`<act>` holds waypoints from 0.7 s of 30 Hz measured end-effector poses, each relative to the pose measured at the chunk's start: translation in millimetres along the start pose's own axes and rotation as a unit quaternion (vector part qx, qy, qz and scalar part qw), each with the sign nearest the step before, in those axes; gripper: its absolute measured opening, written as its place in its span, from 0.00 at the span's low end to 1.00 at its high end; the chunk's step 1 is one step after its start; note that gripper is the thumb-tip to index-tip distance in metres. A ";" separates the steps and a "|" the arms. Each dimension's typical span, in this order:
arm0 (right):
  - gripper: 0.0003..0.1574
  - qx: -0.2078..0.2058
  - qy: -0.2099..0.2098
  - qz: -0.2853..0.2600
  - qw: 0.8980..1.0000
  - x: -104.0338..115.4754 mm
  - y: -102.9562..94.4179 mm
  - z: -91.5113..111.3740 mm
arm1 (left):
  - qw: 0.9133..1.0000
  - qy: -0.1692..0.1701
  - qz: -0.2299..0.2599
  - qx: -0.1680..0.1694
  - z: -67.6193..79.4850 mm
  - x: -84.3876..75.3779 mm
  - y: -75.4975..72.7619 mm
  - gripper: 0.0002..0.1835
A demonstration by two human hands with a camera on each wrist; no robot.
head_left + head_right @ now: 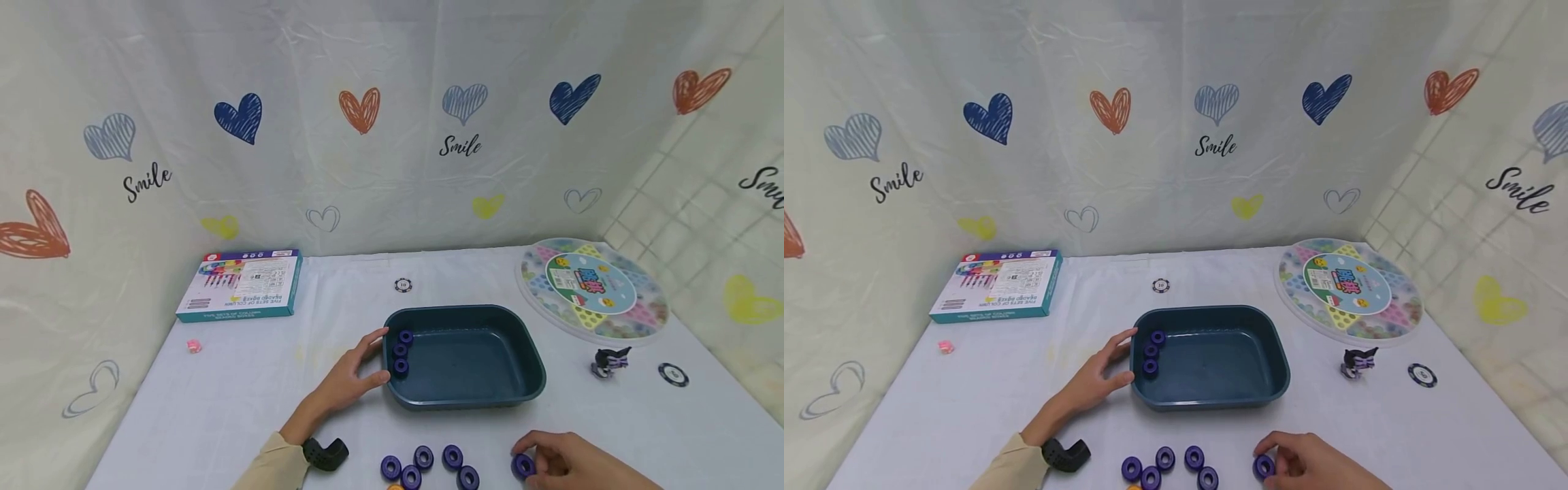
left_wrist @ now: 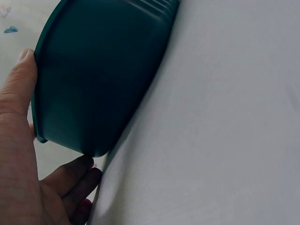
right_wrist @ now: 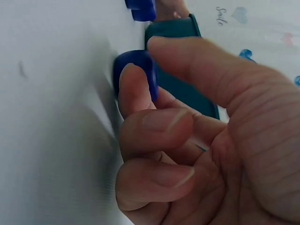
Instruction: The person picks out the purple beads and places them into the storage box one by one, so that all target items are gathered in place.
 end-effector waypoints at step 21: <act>0.14 0.016 -0.077 0.108 0.991 57.3 -13.4 -4.5 | 1.000 0.022 0.006 -0.005 -0.2 -4.4 -2.8 0.38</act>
Point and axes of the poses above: each hand's wrist, its own z-axis away from the middle knuckle, its own y-axis out of the palm, x = y × z, the point moved 8 cm from there along -z, towards the middle knuckle, and after that the axes turned 1 degree about z, right-handed, at the moved point
